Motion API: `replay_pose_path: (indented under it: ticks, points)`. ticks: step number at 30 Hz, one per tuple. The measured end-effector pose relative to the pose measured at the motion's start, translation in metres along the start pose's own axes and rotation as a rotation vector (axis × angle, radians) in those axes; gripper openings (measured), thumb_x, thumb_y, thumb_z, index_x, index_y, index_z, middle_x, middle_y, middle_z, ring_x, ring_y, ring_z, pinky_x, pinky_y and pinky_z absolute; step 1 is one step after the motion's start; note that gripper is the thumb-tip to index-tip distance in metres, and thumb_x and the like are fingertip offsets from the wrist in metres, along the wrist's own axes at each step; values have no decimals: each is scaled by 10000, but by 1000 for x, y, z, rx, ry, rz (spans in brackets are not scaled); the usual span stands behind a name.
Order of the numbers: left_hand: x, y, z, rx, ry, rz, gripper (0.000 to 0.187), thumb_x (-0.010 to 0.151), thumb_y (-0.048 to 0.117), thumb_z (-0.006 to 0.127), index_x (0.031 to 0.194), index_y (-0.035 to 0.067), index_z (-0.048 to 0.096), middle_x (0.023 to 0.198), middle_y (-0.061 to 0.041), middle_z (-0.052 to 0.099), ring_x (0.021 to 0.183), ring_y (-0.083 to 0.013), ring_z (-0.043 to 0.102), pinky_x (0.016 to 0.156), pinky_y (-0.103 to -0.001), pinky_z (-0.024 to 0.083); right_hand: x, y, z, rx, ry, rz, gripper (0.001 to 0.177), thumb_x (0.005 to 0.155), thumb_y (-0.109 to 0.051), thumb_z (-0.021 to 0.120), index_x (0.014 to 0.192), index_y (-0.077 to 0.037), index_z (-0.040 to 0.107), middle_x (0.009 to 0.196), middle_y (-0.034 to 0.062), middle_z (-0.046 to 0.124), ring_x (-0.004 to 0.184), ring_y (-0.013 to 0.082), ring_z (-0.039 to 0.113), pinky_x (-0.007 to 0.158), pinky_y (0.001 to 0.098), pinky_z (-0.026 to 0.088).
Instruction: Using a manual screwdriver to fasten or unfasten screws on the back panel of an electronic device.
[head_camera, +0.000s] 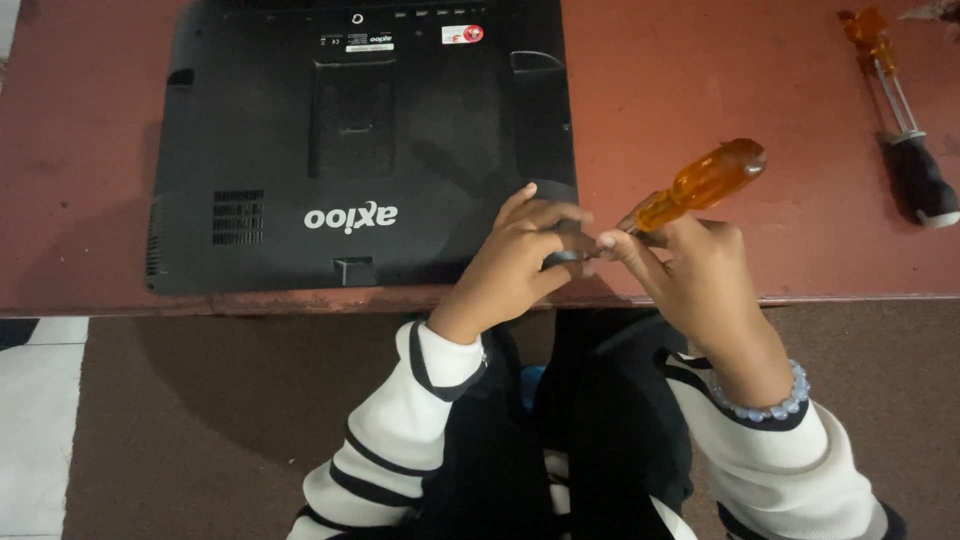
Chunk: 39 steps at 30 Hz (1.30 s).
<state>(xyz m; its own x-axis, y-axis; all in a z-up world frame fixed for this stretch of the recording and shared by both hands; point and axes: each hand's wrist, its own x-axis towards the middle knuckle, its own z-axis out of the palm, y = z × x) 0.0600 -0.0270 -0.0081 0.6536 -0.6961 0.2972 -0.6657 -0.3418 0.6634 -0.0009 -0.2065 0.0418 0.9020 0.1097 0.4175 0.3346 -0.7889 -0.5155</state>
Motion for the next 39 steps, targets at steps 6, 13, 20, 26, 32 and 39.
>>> replay_pose_path:
  ticks: [6,13,20,26,32,39]
  points:
    - [-1,-2,5,-32,96,38,69,830,116,687,846,59,722,826,-28,735,956,-162,673,1221,-476,51,-2,-1,2,-21,26,7,154,923,-121,752,929,9,669,730,160,710,762,363,714,593,427,570]
    - [-3,-9,14,-66,114,44,97,886,181,692,946,120,737,866,-30,740,941,-182,680,1209,-515,46,-1,-2,-2,-15,13,-18,125,931,-128,740,947,-18,682,762,134,721,800,346,718,647,436,575]
    - [-3,-16,17,-45,112,54,122,899,205,698,984,128,740,894,-37,738,968,-189,678,1197,-516,105,4,-17,-10,175,-1,10,87,892,-62,724,956,-2,725,827,175,727,891,424,691,718,491,565]
    - [-2,-16,27,-50,190,33,130,834,120,722,962,93,724,831,-58,719,924,-215,684,1193,-491,189,2,-2,16,43,155,-75,244,856,-187,841,954,-23,690,780,136,701,802,415,689,717,493,565]
    - [-2,-14,20,-105,228,47,107,833,113,737,940,113,730,838,-39,724,929,-196,678,1171,-474,240,-1,-5,19,56,196,-69,157,856,-157,837,906,-51,733,754,88,706,779,344,702,702,403,566]
    - [-4,-20,27,-113,273,60,101,883,186,721,950,111,733,896,-45,727,978,-204,668,1166,-449,263,4,-25,21,170,221,-14,167,875,-93,793,957,7,688,815,140,710,892,419,689,784,485,549]
